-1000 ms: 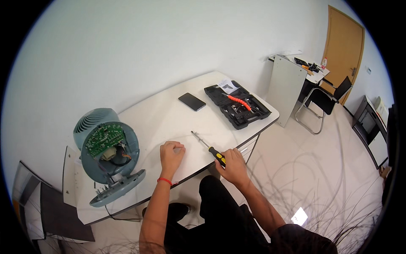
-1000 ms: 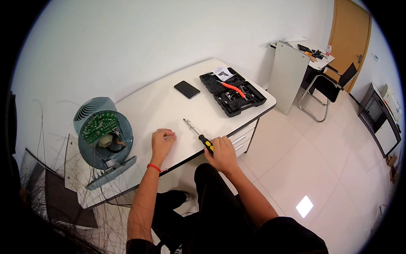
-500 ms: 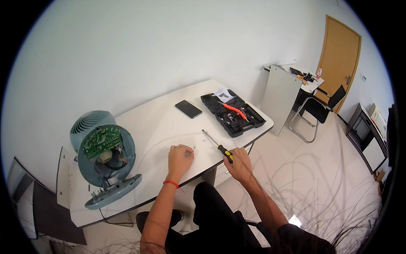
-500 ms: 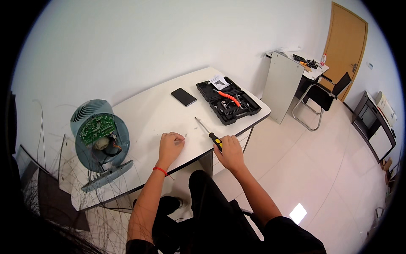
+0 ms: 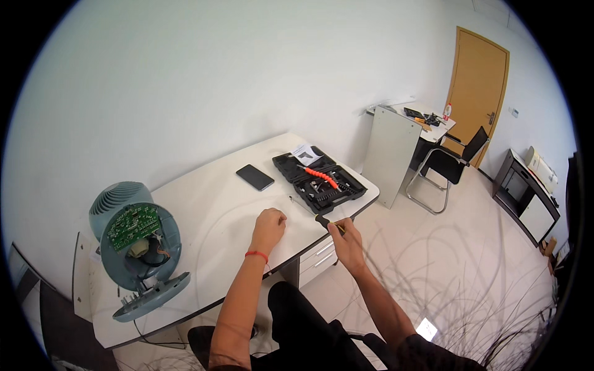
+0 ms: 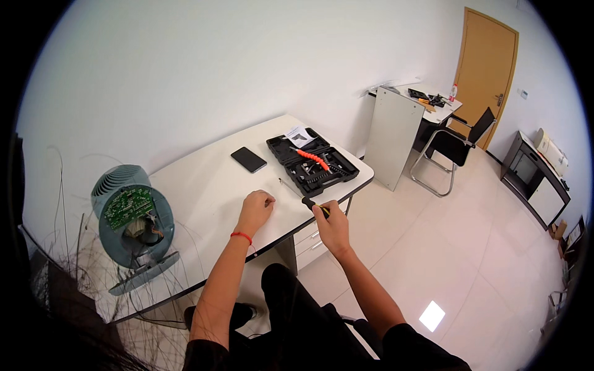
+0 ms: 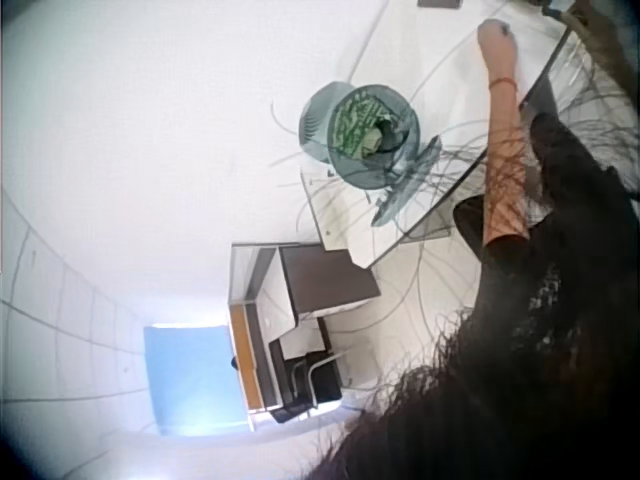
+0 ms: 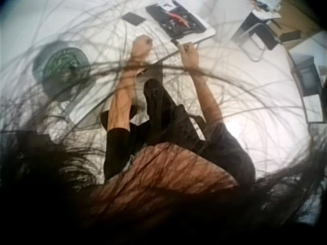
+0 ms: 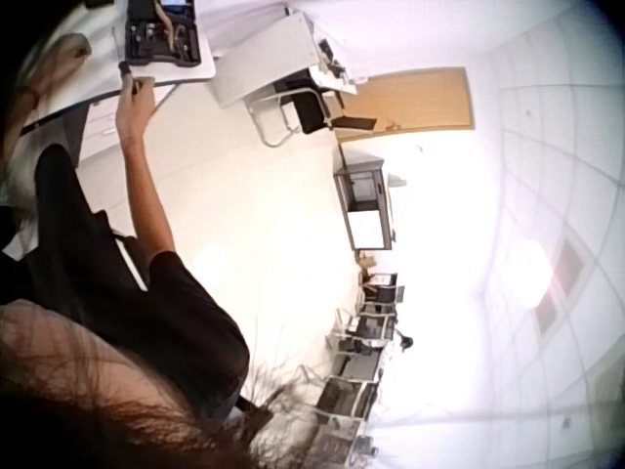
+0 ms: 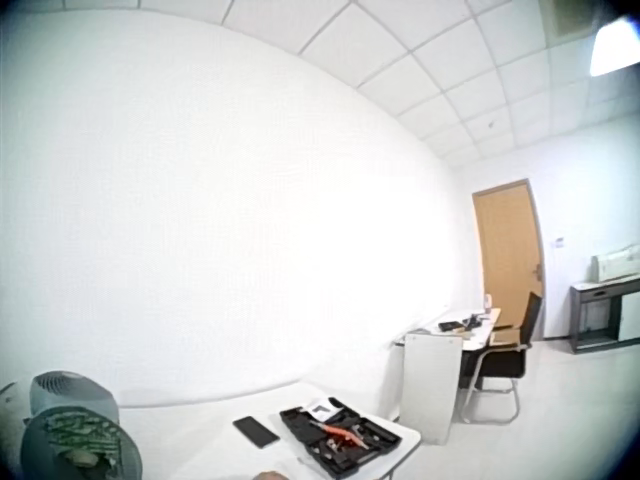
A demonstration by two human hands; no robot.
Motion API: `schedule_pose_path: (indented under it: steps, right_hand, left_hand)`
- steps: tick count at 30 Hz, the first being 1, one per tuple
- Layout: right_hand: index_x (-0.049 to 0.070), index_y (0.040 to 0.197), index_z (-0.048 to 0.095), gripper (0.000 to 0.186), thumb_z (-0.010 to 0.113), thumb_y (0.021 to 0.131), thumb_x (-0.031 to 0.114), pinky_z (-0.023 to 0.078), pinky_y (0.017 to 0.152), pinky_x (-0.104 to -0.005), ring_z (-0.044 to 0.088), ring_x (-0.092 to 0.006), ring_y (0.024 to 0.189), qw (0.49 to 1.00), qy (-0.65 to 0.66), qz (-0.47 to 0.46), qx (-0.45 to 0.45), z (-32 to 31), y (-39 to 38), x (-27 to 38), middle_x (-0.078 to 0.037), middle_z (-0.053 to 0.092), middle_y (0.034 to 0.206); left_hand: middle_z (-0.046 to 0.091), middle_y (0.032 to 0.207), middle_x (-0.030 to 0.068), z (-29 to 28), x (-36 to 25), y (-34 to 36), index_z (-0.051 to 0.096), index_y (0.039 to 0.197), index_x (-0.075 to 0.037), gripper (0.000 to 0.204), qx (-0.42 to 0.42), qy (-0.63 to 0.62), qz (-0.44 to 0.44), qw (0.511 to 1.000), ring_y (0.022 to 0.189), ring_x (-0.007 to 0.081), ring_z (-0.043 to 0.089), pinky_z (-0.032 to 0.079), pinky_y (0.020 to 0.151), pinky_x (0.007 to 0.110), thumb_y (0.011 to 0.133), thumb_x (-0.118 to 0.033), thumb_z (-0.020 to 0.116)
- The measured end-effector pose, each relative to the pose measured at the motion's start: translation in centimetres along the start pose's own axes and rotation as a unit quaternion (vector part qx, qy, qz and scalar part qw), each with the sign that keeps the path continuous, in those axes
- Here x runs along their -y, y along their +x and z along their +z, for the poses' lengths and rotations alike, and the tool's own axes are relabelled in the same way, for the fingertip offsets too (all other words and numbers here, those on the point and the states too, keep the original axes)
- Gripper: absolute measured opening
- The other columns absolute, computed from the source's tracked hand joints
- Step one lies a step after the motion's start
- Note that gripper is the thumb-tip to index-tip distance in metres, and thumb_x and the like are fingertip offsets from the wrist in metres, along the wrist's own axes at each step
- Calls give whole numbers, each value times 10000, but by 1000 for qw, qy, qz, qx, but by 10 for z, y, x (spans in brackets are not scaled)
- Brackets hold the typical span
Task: The person uses a screwdriver to remove screws from the base of a teal-colored fan. They then lift the circuit board out of the fan housing and place it on the table.
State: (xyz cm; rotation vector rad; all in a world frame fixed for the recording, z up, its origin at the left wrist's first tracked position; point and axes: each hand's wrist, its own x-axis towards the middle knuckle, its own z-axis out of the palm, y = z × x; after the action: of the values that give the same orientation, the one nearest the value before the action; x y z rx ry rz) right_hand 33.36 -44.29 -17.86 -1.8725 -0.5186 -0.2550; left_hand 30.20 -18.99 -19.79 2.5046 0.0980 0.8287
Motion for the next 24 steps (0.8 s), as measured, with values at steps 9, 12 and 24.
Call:
schedule_pose_path:
  steps: [9,12,24]
  right_hand:
    - [-48,998,640,357,685,1020,305,463,651,-336,571,-128,713,995,82,56,-22,-11,10,-7,-100,667,767]
    - [-39,976,636,347,686,1019,301,452,648,-310,547,-111,710,992,103,67,-24,-17,13,-24,-74,637,763]
    - [66,896,593,314,647,1042,338,349,531,-246,439,-68,582,926,324,182,61,-24,13,-12,-2,536,706]
  left_hand:
    - [787,1045,149,17,-1,30,770,1038,31,154,-9,-195,-39,980,916,213,764,608,841,326,910,-44,728]
    - [787,1023,144,-1,-3,27,772,1028,27,145,-11,-173,-56,983,899,215,762,607,839,318,906,-40,731]
    - [760,1134,120,-22,-8,33,738,1173,52,242,48,-397,-217,890,1038,192,735,587,914,296,970,-79,725]
